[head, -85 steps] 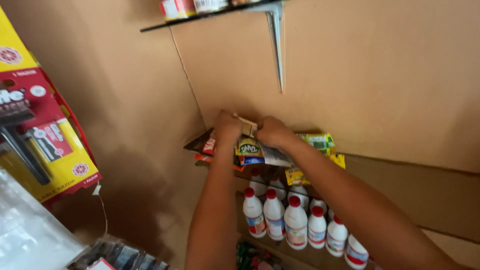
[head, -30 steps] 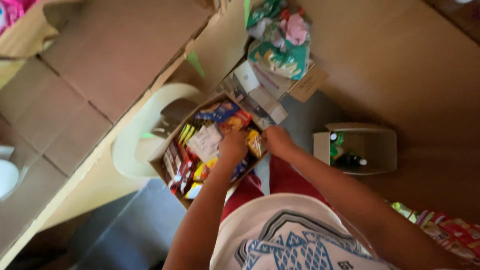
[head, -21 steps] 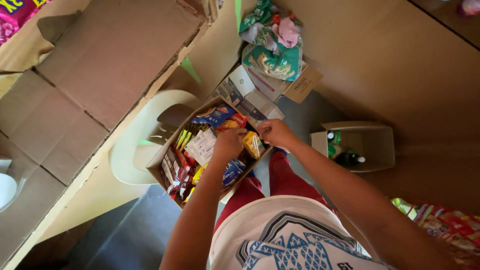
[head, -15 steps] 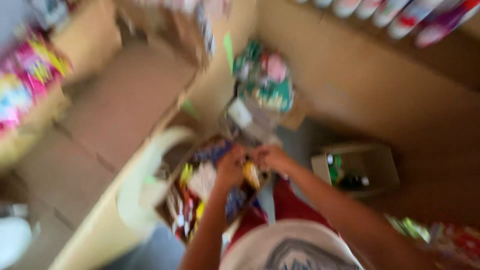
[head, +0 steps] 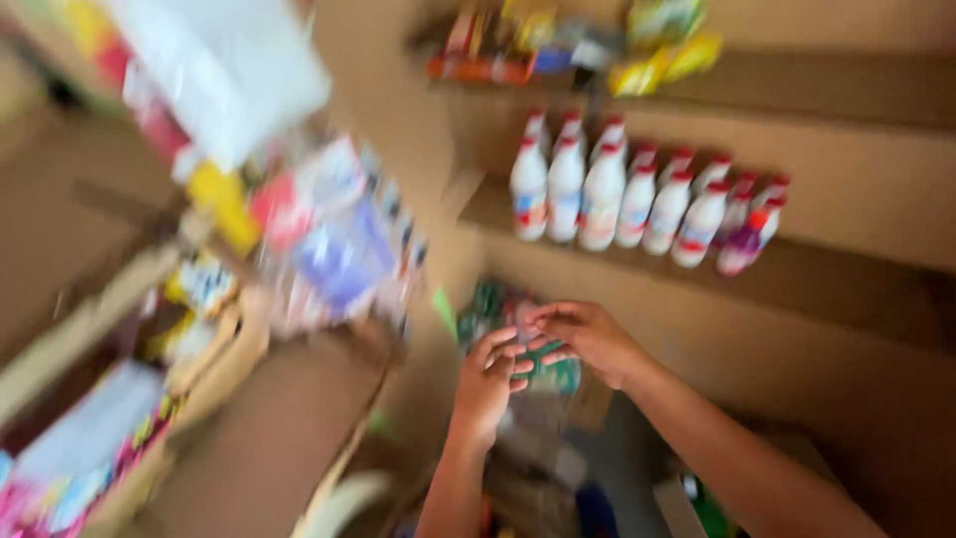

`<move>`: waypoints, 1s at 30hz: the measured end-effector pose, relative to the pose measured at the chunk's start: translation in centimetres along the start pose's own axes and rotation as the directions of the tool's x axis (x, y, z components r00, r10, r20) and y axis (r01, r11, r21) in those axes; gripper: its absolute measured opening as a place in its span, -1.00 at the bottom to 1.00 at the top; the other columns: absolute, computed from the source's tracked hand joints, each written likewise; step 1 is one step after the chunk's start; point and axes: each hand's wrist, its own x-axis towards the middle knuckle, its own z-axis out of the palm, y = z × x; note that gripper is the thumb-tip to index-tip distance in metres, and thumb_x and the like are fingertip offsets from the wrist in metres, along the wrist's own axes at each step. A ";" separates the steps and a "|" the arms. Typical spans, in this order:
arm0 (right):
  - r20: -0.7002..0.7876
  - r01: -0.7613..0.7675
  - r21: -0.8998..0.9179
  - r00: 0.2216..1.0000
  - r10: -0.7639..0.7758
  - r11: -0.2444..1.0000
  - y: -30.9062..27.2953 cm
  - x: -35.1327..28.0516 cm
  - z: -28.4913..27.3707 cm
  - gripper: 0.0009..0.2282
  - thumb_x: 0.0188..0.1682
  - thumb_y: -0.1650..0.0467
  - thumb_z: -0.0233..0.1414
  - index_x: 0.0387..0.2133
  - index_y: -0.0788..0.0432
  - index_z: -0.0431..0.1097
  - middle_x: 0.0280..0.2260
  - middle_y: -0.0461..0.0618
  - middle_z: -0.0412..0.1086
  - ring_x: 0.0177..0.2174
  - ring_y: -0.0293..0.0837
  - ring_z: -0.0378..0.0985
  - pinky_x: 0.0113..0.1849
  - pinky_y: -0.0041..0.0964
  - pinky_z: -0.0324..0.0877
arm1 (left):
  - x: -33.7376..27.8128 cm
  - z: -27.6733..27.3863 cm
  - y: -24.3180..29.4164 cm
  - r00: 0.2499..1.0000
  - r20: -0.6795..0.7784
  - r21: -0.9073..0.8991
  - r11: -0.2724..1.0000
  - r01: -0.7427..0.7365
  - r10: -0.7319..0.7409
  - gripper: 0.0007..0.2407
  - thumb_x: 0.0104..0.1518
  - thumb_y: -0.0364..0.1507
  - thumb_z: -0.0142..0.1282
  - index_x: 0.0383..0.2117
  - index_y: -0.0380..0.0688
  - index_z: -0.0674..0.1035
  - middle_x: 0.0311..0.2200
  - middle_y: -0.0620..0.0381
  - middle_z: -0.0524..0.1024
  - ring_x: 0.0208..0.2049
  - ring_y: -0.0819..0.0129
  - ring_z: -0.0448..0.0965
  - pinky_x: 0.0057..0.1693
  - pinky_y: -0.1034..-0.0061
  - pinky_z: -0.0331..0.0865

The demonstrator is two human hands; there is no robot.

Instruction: Picking up various items from shelves and placing them into cardboard boxes.

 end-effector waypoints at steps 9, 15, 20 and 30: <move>-0.254 0.407 -0.384 0.817 -0.519 0.829 -24.7 2.7 -11.2 -0.77 0.00 0.46 0.12 -0.07 0.21 0.51 -0.23 -0.04 0.57 -0.24 -0.23 0.59 -0.20 -0.30 0.52 | 15.9 12.4 16.6 0.920 0.154 0.112 0.919 -0.378 0.359 -0.63 0.17 -0.42 0.23 0.11 -0.13 0.46 -0.11 0.01 0.57 -0.10 0.27 0.61 -0.04 0.41 0.52; -0.304 0.428 -0.639 0.623 -0.721 0.639 -31.0 9.3 -21.0 -0.73 -0.07 0.45 0.19 -0.10 0.29 0.50 -0.20 0.03 0.55 -0.21 -0.23 0.57 -0.15 -0.34 0.50 | 22.5 20.3 23.8 0.868 0.061 0.488 0.744 -0.456 0.492 -0.39 -0.01 -0.27 0.37 0.18 -0.17 0.37 -0.07 -0.16 0.57 -0.13 0.15 0.69 0.01 0.37 0.52; -0.160 0.221 -0.916 0.560 -0.813 0.333 -31.4 15.9 -26.1 -0.54 -0.22 0.37 0.31 -0.04 0.31 0.45 -0.12 0.17 0.51 -0.14 0.01 0.57 -0.09 -0.15 0.47 | 28.1 21.3 23.6 0.745 0.009 0.638 0.570 -0.517 0.667 -0.38 -0.01 -0.32 0.41 0.18 -0.27 0.35 -0.10 -0.35 0.56 -0.10 -0.11 0.61 0.03 0.21 0.44; -0.385 -0.243 -0.918 0.740 -0.552 0.315 -34.3 15.2 -20.1 -0.68 -0.17 0.33 0.24 -0.10 -0.05 0.55 -0.13 0.10 0.53 -0.11 0.15 0.56 -0.07 0.03 0.45 | 26.7 21.7 27.0 0.795 -0.039 0.787 0.509 -0.349 0.605 -0.61 0.16 -0.26 0.23 0.08 -0.08 0.49 -0.16 -0.22 0.61 -0.09 -0.13 0.60 0.01 0.10 0.44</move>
